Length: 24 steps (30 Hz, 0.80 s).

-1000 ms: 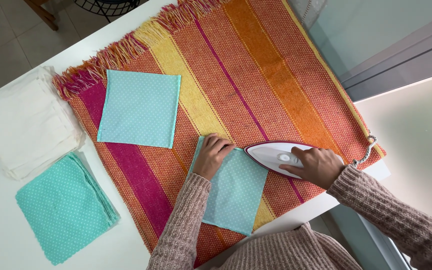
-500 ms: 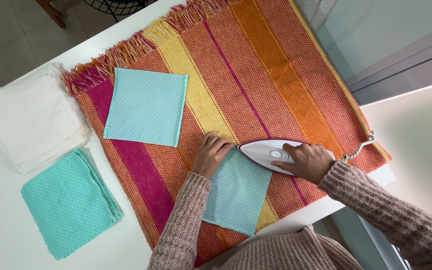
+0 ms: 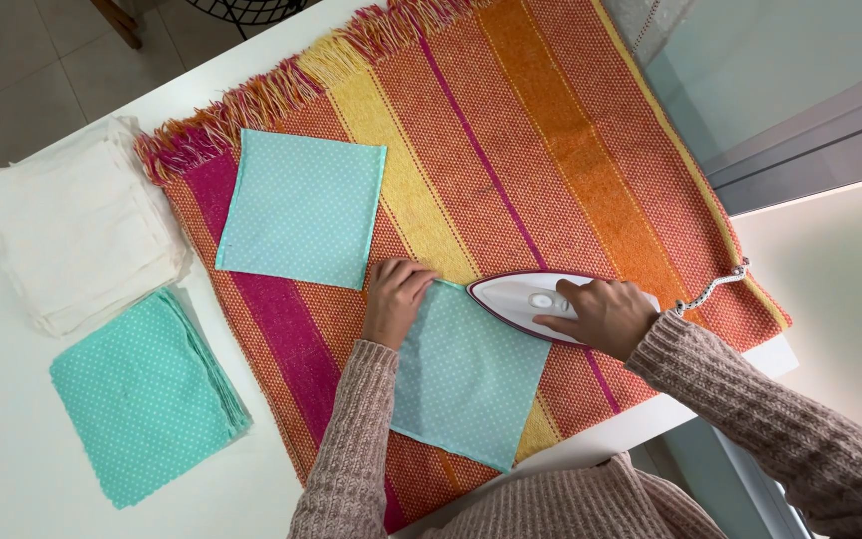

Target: The person irons a stack of light blue polka-dotted cloths on a colorful striped mat. They use a white iron to press each cloth, folding them in half and smoothing the edges before stacking them on the table.

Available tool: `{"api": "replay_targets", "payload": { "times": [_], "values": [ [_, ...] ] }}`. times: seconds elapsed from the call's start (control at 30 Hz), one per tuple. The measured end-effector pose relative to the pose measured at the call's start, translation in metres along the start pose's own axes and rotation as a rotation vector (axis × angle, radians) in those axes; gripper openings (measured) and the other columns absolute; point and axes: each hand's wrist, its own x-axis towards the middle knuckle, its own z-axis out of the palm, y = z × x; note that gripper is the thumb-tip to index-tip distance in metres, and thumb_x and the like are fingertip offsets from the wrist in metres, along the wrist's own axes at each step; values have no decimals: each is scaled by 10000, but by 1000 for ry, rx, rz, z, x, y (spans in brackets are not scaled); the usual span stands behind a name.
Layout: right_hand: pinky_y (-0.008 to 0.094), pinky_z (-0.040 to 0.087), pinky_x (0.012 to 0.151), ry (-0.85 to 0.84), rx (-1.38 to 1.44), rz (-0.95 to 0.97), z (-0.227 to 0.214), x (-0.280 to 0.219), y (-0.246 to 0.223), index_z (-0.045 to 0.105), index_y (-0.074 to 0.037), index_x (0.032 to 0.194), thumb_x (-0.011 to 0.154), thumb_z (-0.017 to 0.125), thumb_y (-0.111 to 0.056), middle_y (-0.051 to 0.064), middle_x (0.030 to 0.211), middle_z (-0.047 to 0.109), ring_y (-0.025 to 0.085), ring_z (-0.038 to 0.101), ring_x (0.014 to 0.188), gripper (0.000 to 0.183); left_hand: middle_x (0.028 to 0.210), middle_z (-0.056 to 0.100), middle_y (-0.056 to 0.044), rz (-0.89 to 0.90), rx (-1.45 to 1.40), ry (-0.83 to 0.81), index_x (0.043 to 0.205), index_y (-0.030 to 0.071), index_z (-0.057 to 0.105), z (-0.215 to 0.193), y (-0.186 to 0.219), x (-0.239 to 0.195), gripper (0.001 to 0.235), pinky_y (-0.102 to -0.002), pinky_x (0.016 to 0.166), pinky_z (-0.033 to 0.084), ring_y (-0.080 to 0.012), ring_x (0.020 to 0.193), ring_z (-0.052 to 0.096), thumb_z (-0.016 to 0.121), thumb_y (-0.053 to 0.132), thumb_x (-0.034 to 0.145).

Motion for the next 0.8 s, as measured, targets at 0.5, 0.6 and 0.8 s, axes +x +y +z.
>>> {"api": "replay_targets", "payload": {
  "times": [0.5,0.6,0.8],
  "values": [
    [442,616,715,-13,-2,5,-1,2,-1,656,-207,1033,883,518,-739,80,790,771,334,767,741,570,876,731,-1,-187,-269,-3,957,127,763,-23,-9,5,135,-370,838,563,-239,926,680,778,40,854],
    [442,619,718,-26,5,5,-5,2,-2,654,-201,1027,895,494,-750,86,794,772,334,769,747,587,862,726,-17,-189,-248,-22,957,90,769,-29,-6,9,115,-345,839,581,-212,913,682,755,8,879],
    [400,620,696,-22,-6,-23,-12,5,-7,670,-187,1032,912,496,-732,90,793,773,306,771,725,584,882,680,1,-34,-13,16,958,144,779,-16,-15,-6,112,-300,849,593,-162,936,652,759,56,892]
  ]
}}
